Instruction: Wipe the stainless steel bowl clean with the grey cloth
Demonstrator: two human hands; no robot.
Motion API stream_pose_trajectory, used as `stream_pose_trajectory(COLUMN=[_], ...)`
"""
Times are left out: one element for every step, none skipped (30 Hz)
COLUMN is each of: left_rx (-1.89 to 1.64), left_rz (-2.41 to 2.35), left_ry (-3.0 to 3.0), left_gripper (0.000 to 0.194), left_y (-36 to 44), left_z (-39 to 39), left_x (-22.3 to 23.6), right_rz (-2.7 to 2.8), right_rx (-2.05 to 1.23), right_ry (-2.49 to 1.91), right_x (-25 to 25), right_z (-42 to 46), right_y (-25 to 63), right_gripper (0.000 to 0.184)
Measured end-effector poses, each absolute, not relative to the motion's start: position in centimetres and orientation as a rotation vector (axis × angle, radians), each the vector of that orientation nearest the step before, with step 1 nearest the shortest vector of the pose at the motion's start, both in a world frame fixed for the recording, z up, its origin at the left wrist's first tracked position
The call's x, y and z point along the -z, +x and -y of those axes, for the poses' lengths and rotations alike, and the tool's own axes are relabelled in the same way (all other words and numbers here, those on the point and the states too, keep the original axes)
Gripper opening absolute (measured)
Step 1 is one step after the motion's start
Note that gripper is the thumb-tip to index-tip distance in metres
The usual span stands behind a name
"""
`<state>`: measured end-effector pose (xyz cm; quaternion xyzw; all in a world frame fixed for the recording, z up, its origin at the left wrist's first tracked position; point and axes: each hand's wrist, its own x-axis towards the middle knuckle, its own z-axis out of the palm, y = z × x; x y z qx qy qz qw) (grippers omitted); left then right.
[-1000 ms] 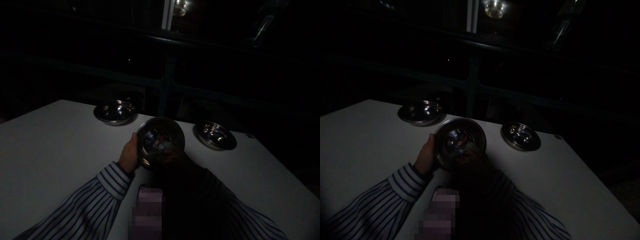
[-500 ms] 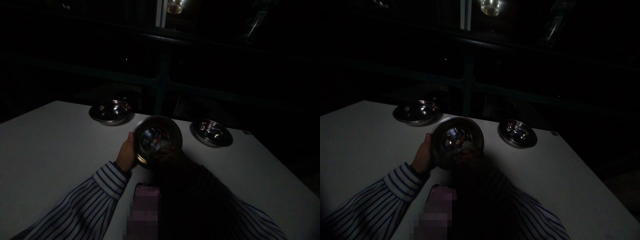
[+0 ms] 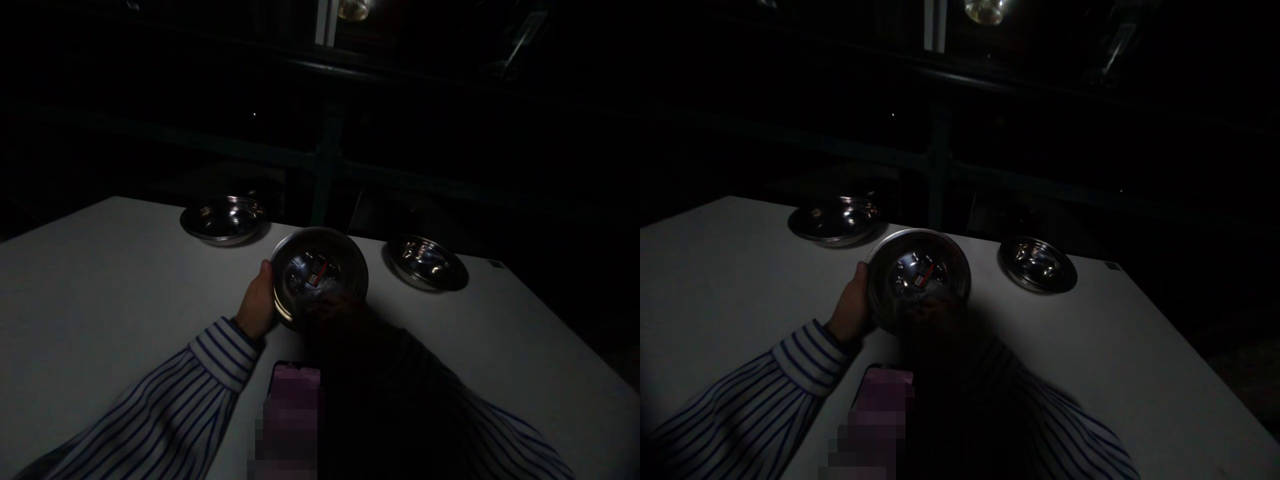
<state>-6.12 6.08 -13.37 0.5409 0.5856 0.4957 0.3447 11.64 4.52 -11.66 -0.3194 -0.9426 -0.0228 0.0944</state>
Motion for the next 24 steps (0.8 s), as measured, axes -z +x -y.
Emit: stream_pose_trajectory(left_rx=[-1.274, -1.265, -1.264, -1.269, -1.274, -1.280, -1.283, -1.281, -1.277, -1.276, -1.276, -1.272, -1.266, -1.258, -1.253, -1.246, -1.236, -1.226, -1.214, -1.209, -1.211, -1.220, -1.235, -1.246], left_rz=[-1.524, -1.526, -1.522, -1.518, -1.518, -1.528, -1.545, -1.562, -1.574, -1.577, -1.572, -1.565, -1.560, -1.560, -1.565, -1.569, -1.572, -1.574, -1.574, -1.575, -1.565, -1.543, -1.510, -1.468], left_ry=[1.404, 1.400, 1.394, 1.386, 1.377, 1.368, 1.365, 1.371, 1.381, 1.393, 1.408, 1.422, 1.429, 1.427, 1.415, 1.401, 1.388, 1.379, 1.374, 1.365, 1.351, 1.331, 1.307, 1.293], left_gripper=[0.081, 0.081, 0.081, 0.081, 0.081, 0.080, 0.080, 0.079, 0.079, 0.079, 0.078, 0.078, 0.077, 0.077, 0.077, 0.077, 0.077, 0.078, 0.079, 0.080, 0.080, 0.080, 0.081, 0.081], left_y=[-6.1, -6.1, -6.0, -6.0, -5.9, -5.8, -5.8, -5.7, -5.7, -5.7, -5.8, -5.8, -5.9, -5.9, -6.0, -6.0, -6.1, -6.1, -6.1, -6.2, -6.2, -6.3, -6.3, -6.4], left_z=[-6.1, -6.2, -6.2, -6.1, -6.1, -6.0, -5.9, -5.9, -5.8, -5.8, -5.8, -5.8, -5.9, -5.9, -6.0, -6.0, -6.0, -6.0, -6.0, -6.0, -6.1, -6.1, -6.2, -6.3], left_x=[13.4, 13.4, 13.3, 13.3, 13.2, 13.1, 13.1, 13.0, 13.0, 13.0, 13.0, 13.1, 13.1, 13.1, 13.1, 13.0, 12.9, 12.8, 12.7, 12.7, 12.7, 12.8, 12.9, 13.2], right_rz=[2.809, 2.824, 2.838, 2.846, 2.845, 2.835, 2.816, 2.798, 2.790, 2.791, 2.804, 2.823, 2.847, 2.869, 2.884, 2.889, 2.890, 2.889, 2.890, 2.894, 2.904, 2.914, 2.925, 2.933], right_rx=[0.063, 0.058, 0.040, 0.010, -0.025, -0.058, -0.084, -0.099, -0.104, -0.101, -0.099, -0.093, -0.086, -0.078, -0.066, -0.055, -0.045, -0.036, -0.031, -0.032, -0.043, -0.059, -0.074, -0.086], right_ry=[-0.958, -0.968, -0.973, -0.976, -0.980, -0.984, -0.991, -0.996, -0.999, -1.003, -1.004, -1.004, -1.001, -0.997, -0.996, -0.999, -1.008, -1.025, -1.043, -1.056, -1.061, -1.060, -1.060, -1.067], right_x=[11.5, 11.3, 11.3, 11.3, 11.3, 11.3, 11.3, 11.3, 11.2, 11.2, 11.1, 11.0, 10.9, 10.8, 10.7, 10.6, 10.4, 10.2, 10.0, 9.8, 9.7, 9.5, 9.3, 9.2], right_z=[-4.6, -4.8, -4.9, -5.1, -5.2, -5.3, -5.4, -5.4, -5.3, -5.3, -5.2, -5.1, -5.1, -5.0, -4.9, -4.8, -4.7, -4.7, -4.6, -4.5, -4.5, -4.5, -4.4, -4.4], right_y=[12.1, 12.3, 12.2, 11.8, 11.3, 10.7, 10.0, 9.5, 9.1, 8.8, 8.8, 8.9, 9.2, 9.7, 10.2, 10.7, 11.3, 11.7, 12.1, 12.4, 12.6, 12.7, 12.7, 12.6], right_gripper=[0.023, 0.021, 0.019, 0.018, 0.019, 0.021, 0.023, 0.024, 0.025, 0.025, 0.025, 0.025, 0.024, 0.024, 0.023, 0.022, 0.021, 0.020, 0.019, 0.020, 0.020, 0.021, 0.023, 0.024])
